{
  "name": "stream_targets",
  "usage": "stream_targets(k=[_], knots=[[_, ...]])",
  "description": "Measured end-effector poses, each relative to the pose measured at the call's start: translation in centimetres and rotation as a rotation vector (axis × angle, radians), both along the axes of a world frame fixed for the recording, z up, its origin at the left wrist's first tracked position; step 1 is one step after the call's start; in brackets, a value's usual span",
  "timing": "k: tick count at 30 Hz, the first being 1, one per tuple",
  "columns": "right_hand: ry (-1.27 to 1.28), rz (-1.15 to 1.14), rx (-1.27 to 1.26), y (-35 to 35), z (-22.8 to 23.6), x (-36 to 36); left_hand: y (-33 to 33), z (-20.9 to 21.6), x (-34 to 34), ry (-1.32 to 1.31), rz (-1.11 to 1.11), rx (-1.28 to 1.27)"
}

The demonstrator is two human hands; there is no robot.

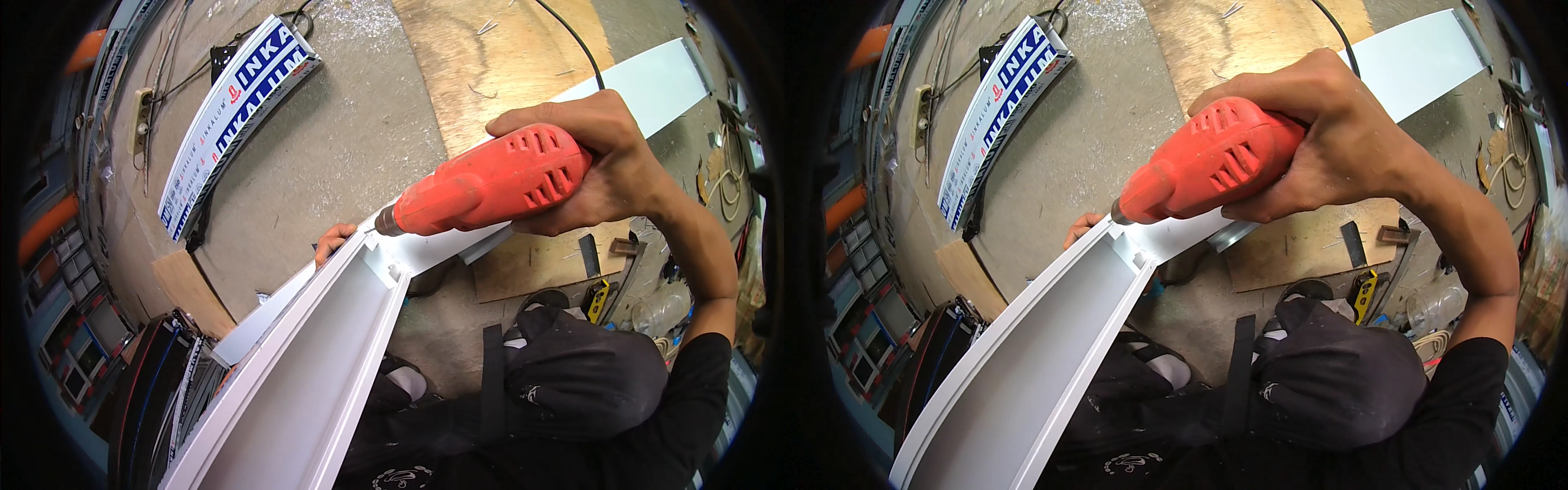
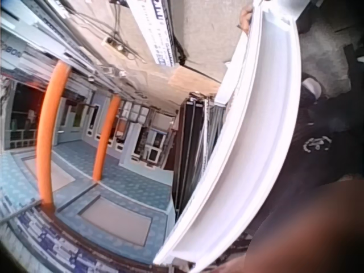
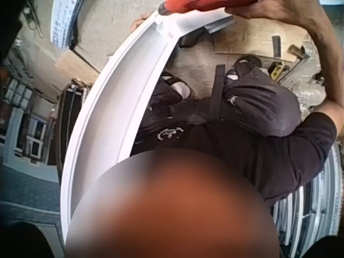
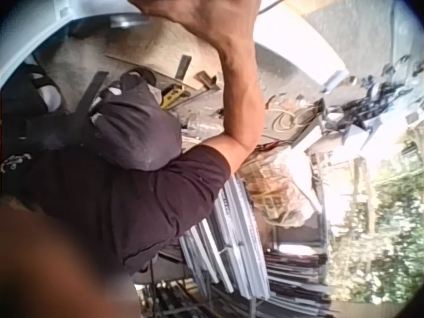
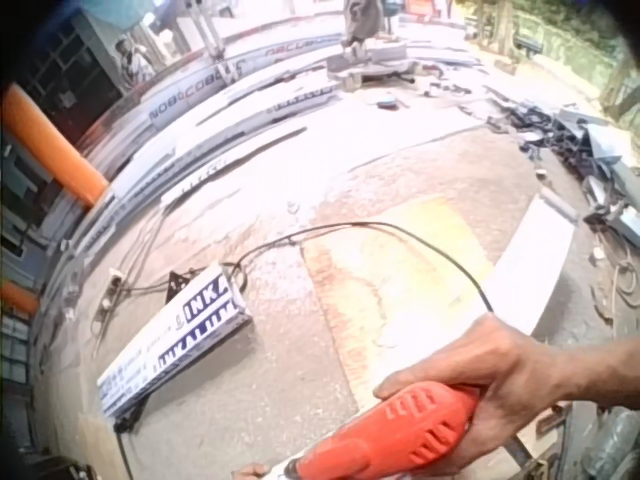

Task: The person removes protective film from aluminum profiles, positions two pieces at a right angle, and uses a red power drill to fasten them together. They then use a yellow corner clamp to secure the joint while continuing to drill additional fasteners.

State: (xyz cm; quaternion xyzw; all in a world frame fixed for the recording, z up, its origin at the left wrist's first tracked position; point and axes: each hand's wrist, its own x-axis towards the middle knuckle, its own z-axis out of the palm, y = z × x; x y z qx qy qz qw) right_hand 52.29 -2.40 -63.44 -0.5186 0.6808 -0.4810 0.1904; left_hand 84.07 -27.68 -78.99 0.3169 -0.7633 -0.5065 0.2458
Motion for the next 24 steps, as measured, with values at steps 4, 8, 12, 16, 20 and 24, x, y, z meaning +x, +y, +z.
stream_targets(k=[4, 8, 12, 16, 20, 24], knots=[[-0.037, -0.016, -0.01, 0.0, 0.0, 0.1, -0.7, -3.0, -1.3, 0.008, 0.132, -0.127], [-0.048, -0.027, -0.018, 0.0, -0.1, 0.3, -1.5, -7.1, -3.5, 0.041, 0.124, -0.136], [-0.054, -0.032, -0.033, 0.1, -0.3, 0.4, 0.0, -6.7, -3.5, 0.147, 0.144, -0.185], [-0.036, 0.001, -0.057, 0.1, -0.3, 0.2, 0.8, -3.6, -5.5, 0.109, 0.099, -0.158], [-0.023, 0.042, -0.072, -0.4, -0.4, 0.4, 2.5, -0.8, -4.8, 0.142, 0.084, -0.171], [-0.135, 0.08, -0.042, -1.3, -1.1, 0.8, 2.0, -1.3, -3.6, 0.242, 0.09, -0.238]])
